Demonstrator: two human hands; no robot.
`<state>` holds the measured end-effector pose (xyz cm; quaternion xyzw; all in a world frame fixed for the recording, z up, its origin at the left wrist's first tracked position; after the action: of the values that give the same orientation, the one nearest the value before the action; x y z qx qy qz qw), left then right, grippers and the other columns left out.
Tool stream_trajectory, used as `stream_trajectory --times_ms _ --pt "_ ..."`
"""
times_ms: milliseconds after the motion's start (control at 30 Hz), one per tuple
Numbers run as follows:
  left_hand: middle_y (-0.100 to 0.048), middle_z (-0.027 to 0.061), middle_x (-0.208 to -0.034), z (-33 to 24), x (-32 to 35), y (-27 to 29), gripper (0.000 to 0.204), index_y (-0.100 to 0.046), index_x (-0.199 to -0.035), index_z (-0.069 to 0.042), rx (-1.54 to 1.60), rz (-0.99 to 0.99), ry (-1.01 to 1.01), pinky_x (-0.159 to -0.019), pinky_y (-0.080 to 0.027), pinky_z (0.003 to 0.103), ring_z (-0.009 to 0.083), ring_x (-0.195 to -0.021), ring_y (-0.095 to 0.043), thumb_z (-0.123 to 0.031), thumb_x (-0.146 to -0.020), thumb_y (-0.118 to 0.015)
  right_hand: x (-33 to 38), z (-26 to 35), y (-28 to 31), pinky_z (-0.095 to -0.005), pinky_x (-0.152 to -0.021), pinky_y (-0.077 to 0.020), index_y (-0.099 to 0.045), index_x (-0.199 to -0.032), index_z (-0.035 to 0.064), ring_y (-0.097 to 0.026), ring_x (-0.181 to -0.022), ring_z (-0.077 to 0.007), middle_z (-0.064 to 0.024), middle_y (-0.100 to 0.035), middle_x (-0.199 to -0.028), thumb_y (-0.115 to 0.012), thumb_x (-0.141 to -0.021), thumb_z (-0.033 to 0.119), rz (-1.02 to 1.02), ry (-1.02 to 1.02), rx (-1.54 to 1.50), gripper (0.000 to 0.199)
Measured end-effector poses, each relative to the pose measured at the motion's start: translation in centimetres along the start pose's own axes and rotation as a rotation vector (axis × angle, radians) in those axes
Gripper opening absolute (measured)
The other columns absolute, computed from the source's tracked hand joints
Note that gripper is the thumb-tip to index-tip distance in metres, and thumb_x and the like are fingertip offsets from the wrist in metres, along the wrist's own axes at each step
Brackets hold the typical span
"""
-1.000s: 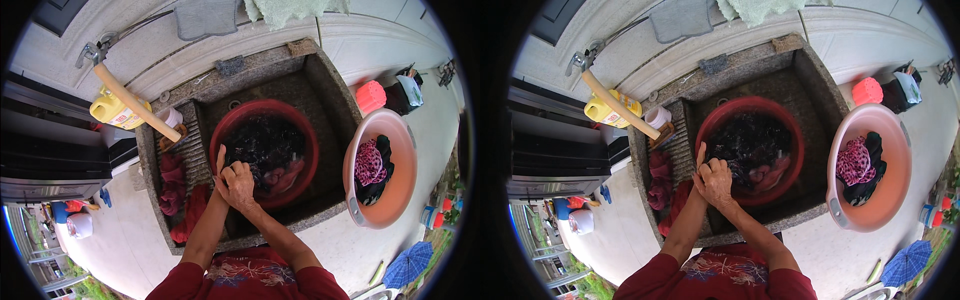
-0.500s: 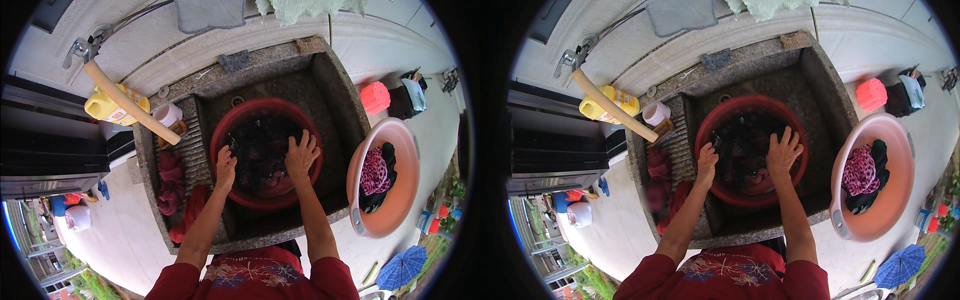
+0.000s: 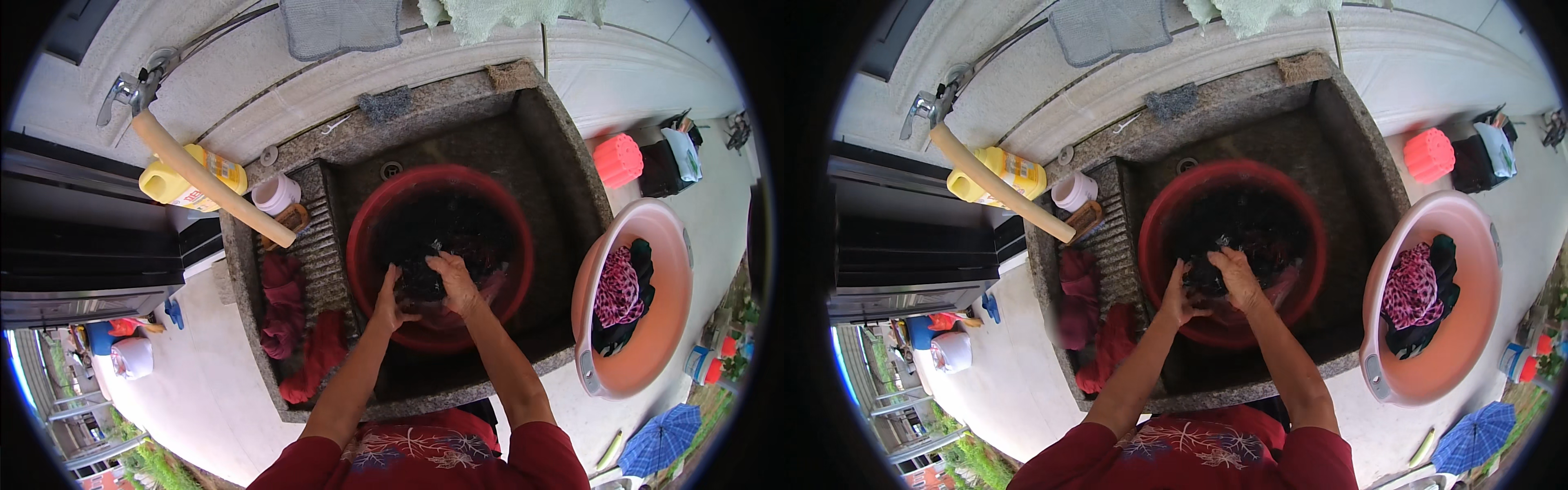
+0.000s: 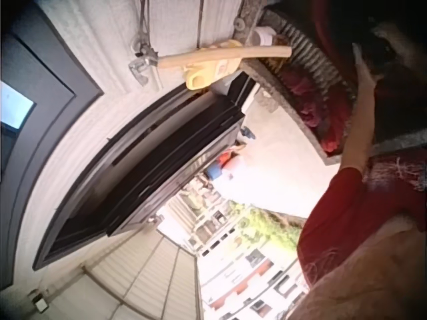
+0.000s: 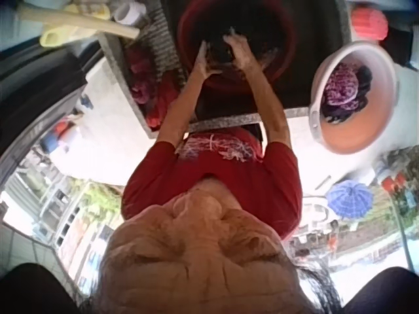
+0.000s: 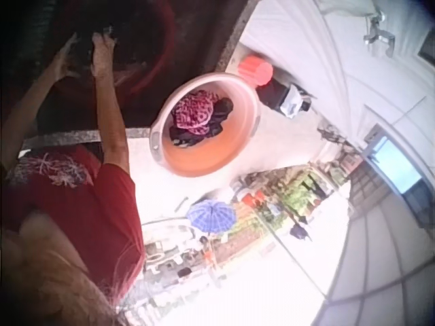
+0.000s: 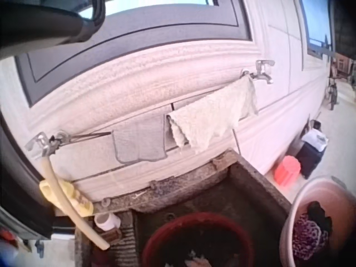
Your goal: The person hand-washes multiple garments in a red basin placed in an outdoor stone sink. They scrub and rinse each item individually, then transfer the washed clothes into a pink basin beside the sink. The process continues with different pieces of clothing throughout the clip.
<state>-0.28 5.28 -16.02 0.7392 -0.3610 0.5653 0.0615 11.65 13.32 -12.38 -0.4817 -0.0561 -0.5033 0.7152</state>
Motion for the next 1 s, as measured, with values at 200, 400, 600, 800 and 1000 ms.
stream_trajectory --times_ms 200,400,600,800,1000 --pt "-0.061 0.0043 -0.096 -1.9 3.2 -1.5 0.049 -0.051 -0.118 -0.009 0.313 0.587 -0.076 -0.081 -0.049 0.036 0.0194 -0.093 -0.058 -0.048 -0.089 -0.046 9.9 0.5 -12.0 -0.0377 -0.051 -0.0406 -0.051 -0.066 0.0068 -0.056 -0.056 -0.0255 -0.0058 -0.053 -0.061 -0.065 -0.074 0.03 -0.1 0.895 1.288 0.028" --pt "-0.06 0.0033 -0.104 -1.6 6.1 -2.4 0.034 -0.052 -0.116 -0.012 0.307 0.402 -0.073 -0.084 -0.049 0.038 0.0205 -0.101 -0.056 -0.035 -0.093 -0.042 6.4 0.5 -12.1 -0.0414 -0.05 -0.041 -0.049 -0.056 0.0093 -0.053 -0.057 -0.027 -0.0074 -0.049 -0.061 -0.07 -0.07 0.032 -0.4 1.154 1.495 0.034" --pt "-0.057 0.0036 -0.112 -1.3 5.9 -4.0 0.029 -0.051 -0.117 -0.012 0.106 0.398 -0.06 -0.087 -0.048 0.037 0.02 -0.109 -0.053 -0.027 -0.095 -0.039 2.8 3.0 -7.7 -0.044 -0.06 -0.0491 -0.056 -0.07 0.0042 -0.059 -0.071 -0.0358 -0.0142 -0.055 -0.08 -0.065 -0.074 0.018 -0.536 0.76 1.405 0.017" --pt "-0.058 0.0042 -0.113 -1.0 5.6 -1.4 0.033 -0.051 -0.117 -0.009 0.181 0.419 0.015 -0.086 -0.049 0.036 0.0191 -0.105 -0.056 -0.031 -0.095 -0.041 8.4 -3.7 -10.2 -0.0439 -0.062 -0.0489 -0.051 -0.071 0.0077 -0.054 -0.072 -0.0305 -0.0093 -0.046 -0.08 -0.067 -0.063 0.011 -0.184 0.932 1.416 0.018" --pt "-0.06 0.005 -0.111 0.6 6.1 -2.8 0.045 -0.053 -0.116 -0.007 -0.171 0.246 -0.061 -0.085 -0.05 0.042 0.0216 -0.1 -0.06 -0.045 -0.092 -0.044 -0.7 1.7 0.3 -0.0302 -0.069 -0.0492 -0.051 -0.096 0.0084 -0.058 -0.082 -0.0171 -0.0125 -0.056 -0.089 -0.062 -0.076 0.005 -0.347 0.479 0.946 0.023"
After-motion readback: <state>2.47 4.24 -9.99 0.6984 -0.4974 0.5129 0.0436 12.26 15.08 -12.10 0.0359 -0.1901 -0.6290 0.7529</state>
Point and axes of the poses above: each hand's wrist, its own x-axis away from the middle knuckle, its own y-axis out of the back of the hand, z = x × y, the point moved 3 cm from there along -x, towards the middle knuckle
